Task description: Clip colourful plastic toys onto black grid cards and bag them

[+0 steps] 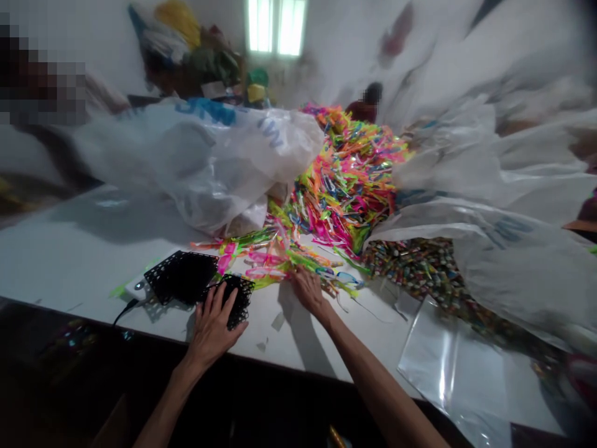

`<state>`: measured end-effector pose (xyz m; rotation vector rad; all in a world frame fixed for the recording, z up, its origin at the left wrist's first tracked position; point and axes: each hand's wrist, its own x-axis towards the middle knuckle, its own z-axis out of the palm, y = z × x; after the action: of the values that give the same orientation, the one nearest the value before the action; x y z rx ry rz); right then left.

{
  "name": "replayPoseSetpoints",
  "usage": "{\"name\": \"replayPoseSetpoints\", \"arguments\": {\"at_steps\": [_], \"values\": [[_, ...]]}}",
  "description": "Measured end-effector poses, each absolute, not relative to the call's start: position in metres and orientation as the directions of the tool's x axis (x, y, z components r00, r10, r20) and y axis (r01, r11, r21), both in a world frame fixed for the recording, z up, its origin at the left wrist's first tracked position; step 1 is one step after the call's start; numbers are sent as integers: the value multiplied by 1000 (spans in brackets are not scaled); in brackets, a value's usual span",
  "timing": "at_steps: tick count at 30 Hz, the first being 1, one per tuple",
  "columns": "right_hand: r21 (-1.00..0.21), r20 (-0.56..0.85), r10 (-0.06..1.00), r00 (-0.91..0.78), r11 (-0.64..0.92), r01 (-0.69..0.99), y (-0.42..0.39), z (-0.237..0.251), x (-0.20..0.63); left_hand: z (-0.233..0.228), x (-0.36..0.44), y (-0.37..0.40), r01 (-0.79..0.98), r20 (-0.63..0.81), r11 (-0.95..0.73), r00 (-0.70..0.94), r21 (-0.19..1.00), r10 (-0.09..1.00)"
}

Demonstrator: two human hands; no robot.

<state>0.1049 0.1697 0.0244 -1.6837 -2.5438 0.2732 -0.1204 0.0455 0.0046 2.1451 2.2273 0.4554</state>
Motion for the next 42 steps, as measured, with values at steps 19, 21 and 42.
{"name": "replayPoseSetpoints", "arguments": {"at_steps": [19, 21, 42], "values": [[-969, -177, 981, -85, -158, 190, 91, 33, 174, 41, -67, 65, 754, 527, -293, -82, 588, 846], [-979, -188, 980, -62, -181, 94, 89, 33, 180, 34, -55, 72, 711, 508, -369, 20, 598, 861], [-957, -94, 991, -98, -63, 282, 119, 12, 149, -18, -21, 39, 853, 492, -414, 224, 319, 841]]}}
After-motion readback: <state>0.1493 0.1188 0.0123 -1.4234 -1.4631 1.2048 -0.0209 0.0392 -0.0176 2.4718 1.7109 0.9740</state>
